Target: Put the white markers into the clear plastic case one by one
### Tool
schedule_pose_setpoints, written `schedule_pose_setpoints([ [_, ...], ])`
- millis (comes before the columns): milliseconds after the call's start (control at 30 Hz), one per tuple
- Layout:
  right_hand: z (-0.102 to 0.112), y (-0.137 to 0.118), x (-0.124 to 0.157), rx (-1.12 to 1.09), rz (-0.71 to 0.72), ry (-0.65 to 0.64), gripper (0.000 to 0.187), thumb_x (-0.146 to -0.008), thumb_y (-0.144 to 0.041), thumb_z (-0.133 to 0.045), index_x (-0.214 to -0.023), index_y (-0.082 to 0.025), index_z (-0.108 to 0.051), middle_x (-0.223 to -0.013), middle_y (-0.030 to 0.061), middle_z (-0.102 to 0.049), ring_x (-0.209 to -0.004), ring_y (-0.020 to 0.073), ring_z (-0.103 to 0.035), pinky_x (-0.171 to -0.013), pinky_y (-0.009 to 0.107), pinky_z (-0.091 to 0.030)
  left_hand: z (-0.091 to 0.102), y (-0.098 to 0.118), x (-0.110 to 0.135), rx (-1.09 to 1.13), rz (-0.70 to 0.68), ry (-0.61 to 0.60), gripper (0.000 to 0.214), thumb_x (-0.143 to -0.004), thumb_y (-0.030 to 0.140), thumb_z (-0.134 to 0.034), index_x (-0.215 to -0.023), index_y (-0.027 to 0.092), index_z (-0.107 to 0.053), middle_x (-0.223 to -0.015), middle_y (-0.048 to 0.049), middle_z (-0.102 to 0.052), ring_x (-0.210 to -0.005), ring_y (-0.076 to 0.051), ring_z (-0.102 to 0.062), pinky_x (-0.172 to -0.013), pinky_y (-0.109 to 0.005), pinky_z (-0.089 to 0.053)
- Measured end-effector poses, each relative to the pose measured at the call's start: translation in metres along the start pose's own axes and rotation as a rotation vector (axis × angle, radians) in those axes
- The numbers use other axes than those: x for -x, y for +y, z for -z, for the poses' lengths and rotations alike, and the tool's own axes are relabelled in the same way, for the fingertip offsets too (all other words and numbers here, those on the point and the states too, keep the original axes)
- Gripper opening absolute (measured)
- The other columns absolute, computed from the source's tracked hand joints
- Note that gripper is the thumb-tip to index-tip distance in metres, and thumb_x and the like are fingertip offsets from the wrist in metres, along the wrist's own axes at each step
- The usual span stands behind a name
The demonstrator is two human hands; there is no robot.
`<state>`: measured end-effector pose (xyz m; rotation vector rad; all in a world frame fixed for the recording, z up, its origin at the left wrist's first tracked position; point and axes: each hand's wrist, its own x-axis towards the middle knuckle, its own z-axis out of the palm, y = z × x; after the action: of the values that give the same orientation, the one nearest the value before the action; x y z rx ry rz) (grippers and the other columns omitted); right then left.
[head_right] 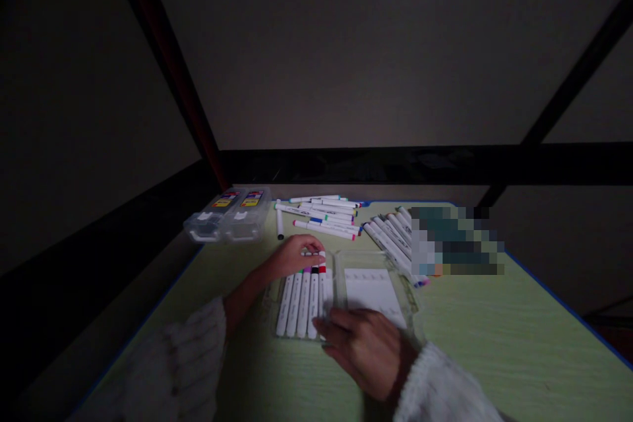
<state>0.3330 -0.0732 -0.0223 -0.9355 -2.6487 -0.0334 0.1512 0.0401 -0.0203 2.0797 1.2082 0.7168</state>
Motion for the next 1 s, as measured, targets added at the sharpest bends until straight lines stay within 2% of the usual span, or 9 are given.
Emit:
schedule_pose_setpoints([
  [133,0.0,0.002,0.006,-0.025,0.021,-0.016,0.032,-0.087,-0.026,-0.035,-0.113,-0.02,-0.053,-0.084,0.0054,-0.06,-0.065,0.0152,-0.058,-0.055,0.027,-0.046,-0.001,-0.002,0.0,0.002,-0.014,0.001,0.022,-0.065,0.03,-0.059,-0.077,0.013,-0.063,-0.076,-0.0035,-0.064,-0.071,-0.013,-0.057,-0.064,-0.022,-0.044],
  [267,-0.003,0.003,0.01,-0.043,0.0,0.01,0.034,-0.088,-0.028,-0.033,-0.116,-0.02,-0.051,-0.082,0.0053,-0.058,-0.067,0.0144,-0.058,-0.056,0.024,-0.046,-0.001,-0.001,0.001,0.012,-0.017,0.013,0.02,-0.065,0.027,-0.058,-0.076,0.012,-0.064,-0.074,-0.0038,-0.064,-0.07,-0.013,-0.056,-0.063,-0.021,-0.043],
  [467,-0.017,0.003,0.013,-0.05,-0.018,0.124,0.037,-0.09,-0.029,-0.025,-0.109,-0.021,-0.056,-0.069,0.0034,-0.054,-0.055,0.0144,-0.054,-0.048,0.026,-0.043,0.002,0.004,0.002,0.017,0.014,0.01,0.019,-0.064,0.025,-0.059,-0.075,0.01,-0.065,-0.075,-0.0056,-0.065,-0.069,-0.013,-0.057,-0.063,-0.023,-0.044],
  [600,-0.015,0.002,0.012,-0.05,0.002,0.115,0.033,-0.088,-0.027,-0.03,-0.108,-0.021,-0.056,-0.073,0.0036,-0.056,-0.057,0.0141,-0.054,-0.05,0.026,-0.041,0.001,0.005,0.005,0.028,0.031,0.03,0.018,-0.063,0.024,-0.06,-0.074,0.011,-0.065,-0.075,-0.0054,-0.065,-0.068,-0.013,-0.058,-0.064,-0.022,-0.045],
  [800,-0.007,0.002,0.011,-0.039,0.011,0.103,0.027,-0.085,-0.028,-0.041,-0.106,-0.023,-0.057,-0.068,0.0013,-0.056,-0.055,0.014,-0.052,-0.048,0.026,-0.039,0.001,0.007,0.014,-0.012,0.026,0.122,0.016,-0.06,0.026,-0.063,-0.068,0.012,-0.067,-0.074,-0.0055,-0.065,-0.069,-0.014,-0.058,-0.065,-0.023,-0.045],
  [1000,-0.007,0.004,0.012,-0.053,0.024,0.121,0.028,-0.087,-0.029,-0.037,-0.102,-0.022,-0.059,-0.066,0.0013,-0.055,-0.055,0.0126,-0.051,-0.049,0.025,-0.037,0.002,0.011,0.016,-0.038,0.031,0.124,0.014,-0.061,0.025,-0.062,-0.068,0.013,-0.067,-0.073,-0.0041,-0.065,-0.069,-0.014,-0.058,-0.065,-0.023,-0.044],
])
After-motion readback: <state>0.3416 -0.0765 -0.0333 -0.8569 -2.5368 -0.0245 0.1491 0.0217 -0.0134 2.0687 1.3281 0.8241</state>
